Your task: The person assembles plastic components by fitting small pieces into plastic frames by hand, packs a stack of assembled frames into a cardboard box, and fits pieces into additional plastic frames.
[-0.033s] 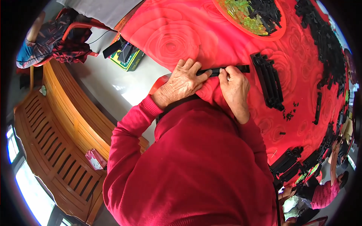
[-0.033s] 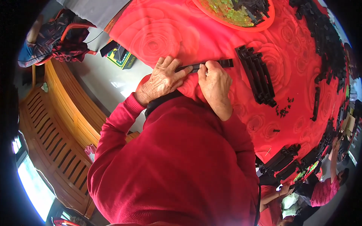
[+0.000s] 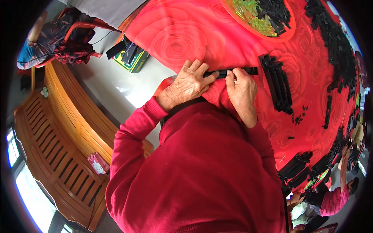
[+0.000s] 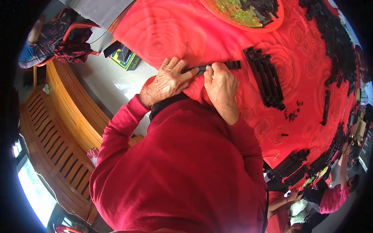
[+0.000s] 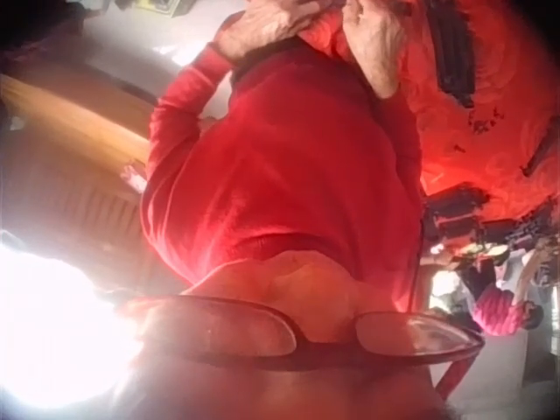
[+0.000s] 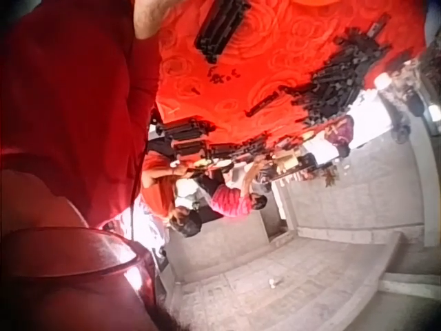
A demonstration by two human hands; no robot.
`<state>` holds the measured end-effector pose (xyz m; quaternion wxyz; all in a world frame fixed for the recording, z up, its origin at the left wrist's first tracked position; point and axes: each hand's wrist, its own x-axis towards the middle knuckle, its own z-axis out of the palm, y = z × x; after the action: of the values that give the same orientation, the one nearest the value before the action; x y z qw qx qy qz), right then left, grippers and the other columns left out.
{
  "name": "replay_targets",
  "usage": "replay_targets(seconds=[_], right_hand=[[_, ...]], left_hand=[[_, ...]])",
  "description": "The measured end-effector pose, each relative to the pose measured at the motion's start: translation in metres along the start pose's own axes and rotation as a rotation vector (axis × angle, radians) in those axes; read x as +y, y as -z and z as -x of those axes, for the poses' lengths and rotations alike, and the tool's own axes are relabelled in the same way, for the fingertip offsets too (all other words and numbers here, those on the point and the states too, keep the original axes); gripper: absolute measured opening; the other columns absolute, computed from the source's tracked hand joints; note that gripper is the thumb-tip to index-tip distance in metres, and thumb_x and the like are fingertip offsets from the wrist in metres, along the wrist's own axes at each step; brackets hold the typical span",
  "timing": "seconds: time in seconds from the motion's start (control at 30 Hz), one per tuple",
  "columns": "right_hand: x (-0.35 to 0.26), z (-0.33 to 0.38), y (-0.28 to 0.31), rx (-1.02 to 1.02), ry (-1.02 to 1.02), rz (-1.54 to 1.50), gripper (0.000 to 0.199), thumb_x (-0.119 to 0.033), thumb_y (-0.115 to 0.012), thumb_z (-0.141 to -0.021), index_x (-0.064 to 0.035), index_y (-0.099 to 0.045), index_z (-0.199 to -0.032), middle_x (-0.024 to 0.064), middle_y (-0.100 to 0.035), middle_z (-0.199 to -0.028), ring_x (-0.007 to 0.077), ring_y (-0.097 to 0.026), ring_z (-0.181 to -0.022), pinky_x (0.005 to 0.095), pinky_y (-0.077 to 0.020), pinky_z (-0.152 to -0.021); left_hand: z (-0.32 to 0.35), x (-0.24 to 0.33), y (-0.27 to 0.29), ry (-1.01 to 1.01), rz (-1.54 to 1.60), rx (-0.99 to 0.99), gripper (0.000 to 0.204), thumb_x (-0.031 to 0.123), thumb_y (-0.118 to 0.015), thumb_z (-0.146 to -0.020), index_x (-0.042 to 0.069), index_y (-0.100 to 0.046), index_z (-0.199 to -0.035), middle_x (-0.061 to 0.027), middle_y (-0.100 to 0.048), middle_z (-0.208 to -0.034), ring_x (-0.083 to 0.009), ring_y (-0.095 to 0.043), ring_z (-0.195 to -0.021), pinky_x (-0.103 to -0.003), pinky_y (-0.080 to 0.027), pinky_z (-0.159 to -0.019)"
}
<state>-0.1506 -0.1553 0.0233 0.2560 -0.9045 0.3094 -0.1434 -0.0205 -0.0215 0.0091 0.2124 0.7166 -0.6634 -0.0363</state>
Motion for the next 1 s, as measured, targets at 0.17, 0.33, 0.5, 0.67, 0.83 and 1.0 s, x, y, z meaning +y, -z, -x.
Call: replay_targets(seconds=[0.17,0.33,0.5,0.67,0.83,1.0], right_hand=[[0.006,0.003,0.009,0.01,0.044,-0.114,0.014,-0.014,-0.06,-0.085,-0.0003,-0.058,-0.081,0.0166,-0.062,-0.079,0.0327,-0.06,-0.066,0.0409,-0.0465,-0.057],[0.01,-0.006,0.039,0.198,-0.148,-0.94,0.018,-0.011,-0.051,-0.09,0.0032,-0.063,-0.089,0.0002,-0.052,-0.062,0.0091,-0.042,-0.045,0.0257,-0.0346,-0.046],[-0.007,-0.021,0.03,0.161,0.046,-1.777,0.027,-0.012,-0.036,-0.091,0.0057,-0.055,-0.099,-0.0041,-0.028,-0.054,0.0058,-0.023,-0.041,0.0234,-0.025,-0.042],[-0.007,-0.026,-0.007,0.074,0.077,-1.773,0.026,-0.008,-0.035,-0.088,0.0063,-0.05,-0.104,-0.0037,-0.025,-0.053,0.006,-0.02,-0.041,0.0232,-0.023,-0.041],[-0.007,-0.031,-0.018,0.038,0.059,-1.734,0.025,-0.007,-0.034,-0.087,0.0065,-0.051,-0.1,-0.0038,-0.025,-0.053,0.0054,-0.02,-0.042,0.0227,-0.0223,-0.041],[-0.006,-0.03,-0.022,0.022,0.041,-1.655,0.023,-0.005,-0.034,-0.087,0.0061,-0.051,-0.097,-0.004,-0.025,-0.053,0.0047,-0.019,-0.042,0.0221,-0.0216,-0.041]], left_hand=[[-0.005,-0.002,-0.001,-0.023,-0.005,-0.012,0.037,0.022,-0.067,-0.069,0.015,-0.064,-0.105,-0.0066,-0.049,-0.09,-0.0236,-0.048,-0.087,-0.037,-0.04,-0.072],[-0.006,-0.001,0.0,-0.008,-0.006,-0.031,0.034,0.025,-0.066,-0.069,0.016,-0.064,-0.102,-0.0066,-0.048,-0.09,-0.0234,-0.048,-0.088,-0.037,-0.039,-0.072],[0.001,0.0,-0.002,0.034,0.032,0.037,0.042,0.019,-0.067,-0.067,0.015,-0.064,-0.109,-0.0056,-0.049,-0.091,-0.0232,-0.048,-0.087,-0.038,-0.04,-0.074],[0.001,0.003,-0.005,0.068,0.055,0.086,0.04,0.019,-0.068,-0.065,0.015,-0.065,-0.106,-0.0051,-0.05,-0.093,-0.0232,-0.047,-0.087,-0.038,-0.039,-0.075],[0.002,0.002,-0.008,0.072,0.078,0.078,0.038,0.019,-0.07,-0.064,0.014,-0.066,-0.101,-0.0049,-0.052,-0.094,-0.0235,-0.048,-0.088,-0.037,-0.039,-0.075],[0.002,0.002,-0.01,0.078,0.113,0.113,0.037,0.018,-0.07,-0.063,0.013,-0.066,-0.1,-0.0061,-0.053,-0.096,-0.0239,-0.049,-0.089,-0.038,-0.04,-0.077]])
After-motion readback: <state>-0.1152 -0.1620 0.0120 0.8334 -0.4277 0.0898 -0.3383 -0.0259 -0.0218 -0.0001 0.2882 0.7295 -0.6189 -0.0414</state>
